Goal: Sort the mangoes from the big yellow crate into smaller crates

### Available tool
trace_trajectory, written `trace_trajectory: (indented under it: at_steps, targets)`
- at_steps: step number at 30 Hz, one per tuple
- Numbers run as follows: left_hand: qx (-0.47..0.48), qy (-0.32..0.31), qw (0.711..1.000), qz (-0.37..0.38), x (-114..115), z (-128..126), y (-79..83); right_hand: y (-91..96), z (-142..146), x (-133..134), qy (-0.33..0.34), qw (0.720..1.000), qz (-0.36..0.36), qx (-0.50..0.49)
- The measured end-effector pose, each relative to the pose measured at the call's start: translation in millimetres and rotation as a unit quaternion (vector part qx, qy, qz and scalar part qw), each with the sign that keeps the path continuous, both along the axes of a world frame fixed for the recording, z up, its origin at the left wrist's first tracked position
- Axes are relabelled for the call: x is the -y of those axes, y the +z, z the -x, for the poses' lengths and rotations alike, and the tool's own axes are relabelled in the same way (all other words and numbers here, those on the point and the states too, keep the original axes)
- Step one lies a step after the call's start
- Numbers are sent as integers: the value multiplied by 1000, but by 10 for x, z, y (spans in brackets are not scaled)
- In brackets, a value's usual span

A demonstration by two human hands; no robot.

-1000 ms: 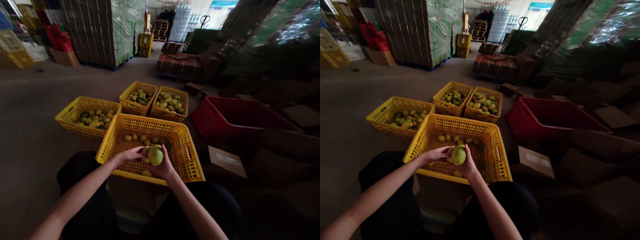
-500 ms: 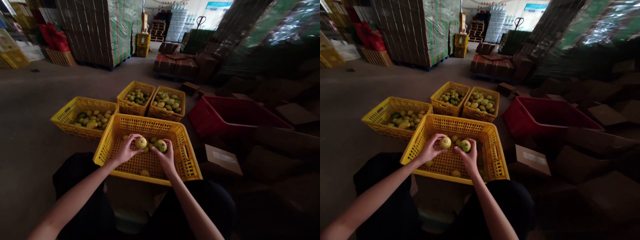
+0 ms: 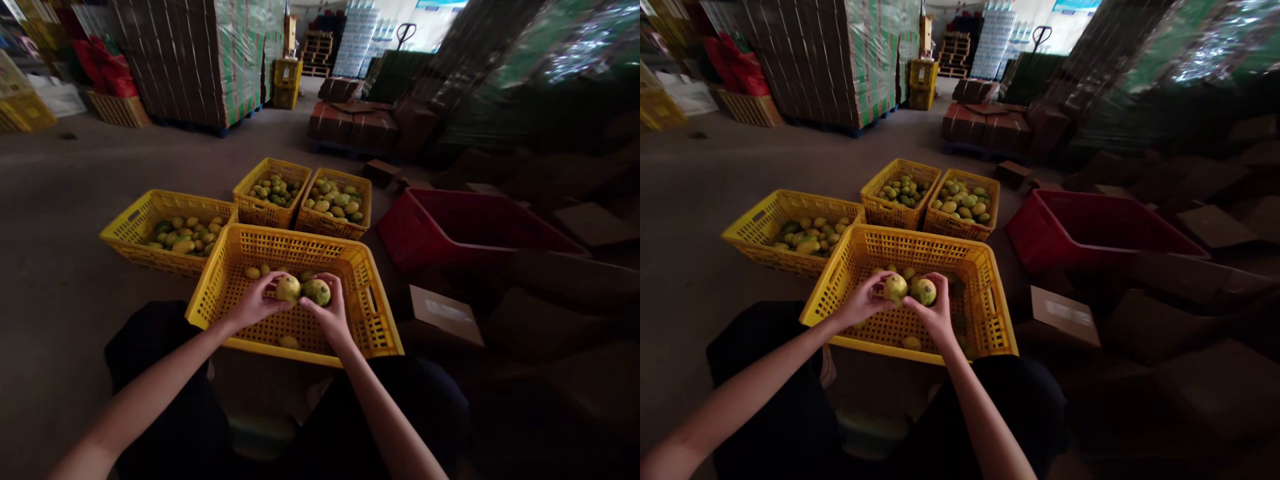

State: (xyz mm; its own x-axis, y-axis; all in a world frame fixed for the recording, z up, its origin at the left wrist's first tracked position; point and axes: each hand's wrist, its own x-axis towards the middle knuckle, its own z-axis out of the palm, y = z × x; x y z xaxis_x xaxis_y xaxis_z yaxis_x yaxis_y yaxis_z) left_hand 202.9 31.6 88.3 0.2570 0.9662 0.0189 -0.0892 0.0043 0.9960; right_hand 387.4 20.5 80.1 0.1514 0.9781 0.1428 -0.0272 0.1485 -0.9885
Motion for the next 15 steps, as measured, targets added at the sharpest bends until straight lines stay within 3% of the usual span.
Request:
trace_trajectory:
  at_steps: [2, 4, 8, 11, 15]
  targets:
    - [49, 31, 992, 115, -19, -37, -13, 20, 19, -16, 39, 986, 119, -114]
    - [87, 51, 969, 224, -38, -68, -29, 27, 38, -37, 80, 947, 230, -207]
    - [135, 56, 914, 378, -53, -89, -39, 34, 74, -65, 96, 882, 379, -263]
    - [160, 55, 888, 427, -44, -82, -10, 45, 97, -70, 94, 859, 432, -256]
    - [198, 63, 885, 417, -38, -76, 44, 41, 111, -78, 81, 858, 426, -274]
